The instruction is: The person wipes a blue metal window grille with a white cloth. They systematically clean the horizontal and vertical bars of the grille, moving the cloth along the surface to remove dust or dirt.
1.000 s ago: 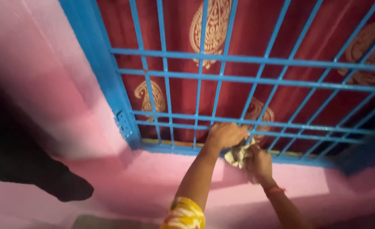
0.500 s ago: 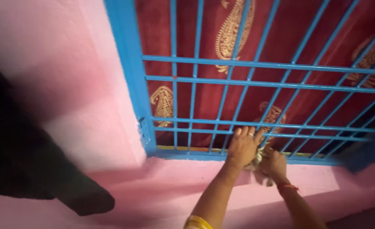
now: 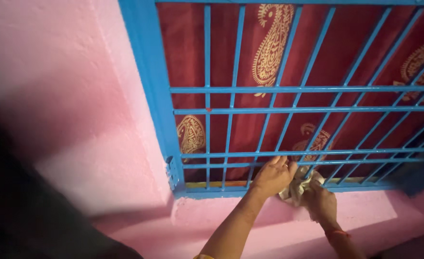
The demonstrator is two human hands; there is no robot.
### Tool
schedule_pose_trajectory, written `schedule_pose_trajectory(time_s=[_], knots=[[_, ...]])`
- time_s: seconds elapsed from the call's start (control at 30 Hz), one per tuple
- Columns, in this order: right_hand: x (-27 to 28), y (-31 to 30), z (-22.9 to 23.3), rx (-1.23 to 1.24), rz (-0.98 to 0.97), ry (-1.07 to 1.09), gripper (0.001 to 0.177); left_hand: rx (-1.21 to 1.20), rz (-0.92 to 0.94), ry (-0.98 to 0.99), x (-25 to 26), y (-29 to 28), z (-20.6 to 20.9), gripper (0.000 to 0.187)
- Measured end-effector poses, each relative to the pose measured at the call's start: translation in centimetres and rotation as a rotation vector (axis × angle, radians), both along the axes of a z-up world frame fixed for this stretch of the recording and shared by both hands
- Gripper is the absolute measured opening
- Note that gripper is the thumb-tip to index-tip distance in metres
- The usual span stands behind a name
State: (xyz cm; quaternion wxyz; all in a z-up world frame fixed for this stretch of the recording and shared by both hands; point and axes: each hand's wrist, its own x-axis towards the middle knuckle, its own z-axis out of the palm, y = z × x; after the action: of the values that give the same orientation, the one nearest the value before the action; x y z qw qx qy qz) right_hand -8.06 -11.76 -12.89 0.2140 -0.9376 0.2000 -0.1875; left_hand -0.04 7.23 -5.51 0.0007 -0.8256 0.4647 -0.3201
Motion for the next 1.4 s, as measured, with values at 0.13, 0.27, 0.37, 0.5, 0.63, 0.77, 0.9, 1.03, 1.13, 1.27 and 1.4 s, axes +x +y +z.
schedule_pose_trajectory(time_s=[0.13,0.27,0.37,0.5,0.63,0.77,0.9,1.03,1.13,1.27,1.4], knots=[[-0.3,0.3,0.3,-0.016,0.006,-0.043,0.017,-0.071,0.067,-0.07,1.8,-3.3,-2.4,0.025],[0.9,-1.2,-0.3,-0.107,0.014,-0.066,0.017,-0.1,0.165,0.219,3.7,-7.0,-4.0,0.026],[1.6,-1.7,-0.4,-0.068,0.007,0.013,0.025,-0.103,0.206,0.524,4.7,-8.6,-3.5,0.016],[2.7,-2.2,1.1,-0.104,0.1,0.01,0.03,-0.369,0.129,0.697,4.7,-7.5,-2.2,0.033],[1.8,-0.8,2.4,-0.07,0.154,-0.016,0.037,-0.373,0.14,0.731,4.2,-7.0,-1.2,0.033],[1.4,0.3,3.3,0.048,0.189,-0.1,0.033,-0.285,0.186,0.796,4.3,-7.0,-0.7,0.043],[1.3,-0.1,2.1,-0.089,0.238,-0.287,0.036,-0.218,0.252,0.875,5.0,-8.3,-1.1,0.05],[0.8,-0.2,-1.2,-0.159,0.151,-0.302,0.02,-0.158,0.331,0.926,5.6,-9.1,-2.1,0.051],[1.1,-1.0,-2.0,-0.122,0.112,-0.249,0.008,-0.157,0.358,0.942,6.3,-9.8,-2.7,0.05],[1.8,-2.7,-1.2,0.027,0.149,-0.042,0.038,-0.152,0.384,0.942,6.4,-9.7,-3.3,0.049],[4.3,-4.5,-2.4,0.001,0.175,-0.104,0.025,-0.155,0.394,0.928,6.5,-9.8,-2.6,0.047]])
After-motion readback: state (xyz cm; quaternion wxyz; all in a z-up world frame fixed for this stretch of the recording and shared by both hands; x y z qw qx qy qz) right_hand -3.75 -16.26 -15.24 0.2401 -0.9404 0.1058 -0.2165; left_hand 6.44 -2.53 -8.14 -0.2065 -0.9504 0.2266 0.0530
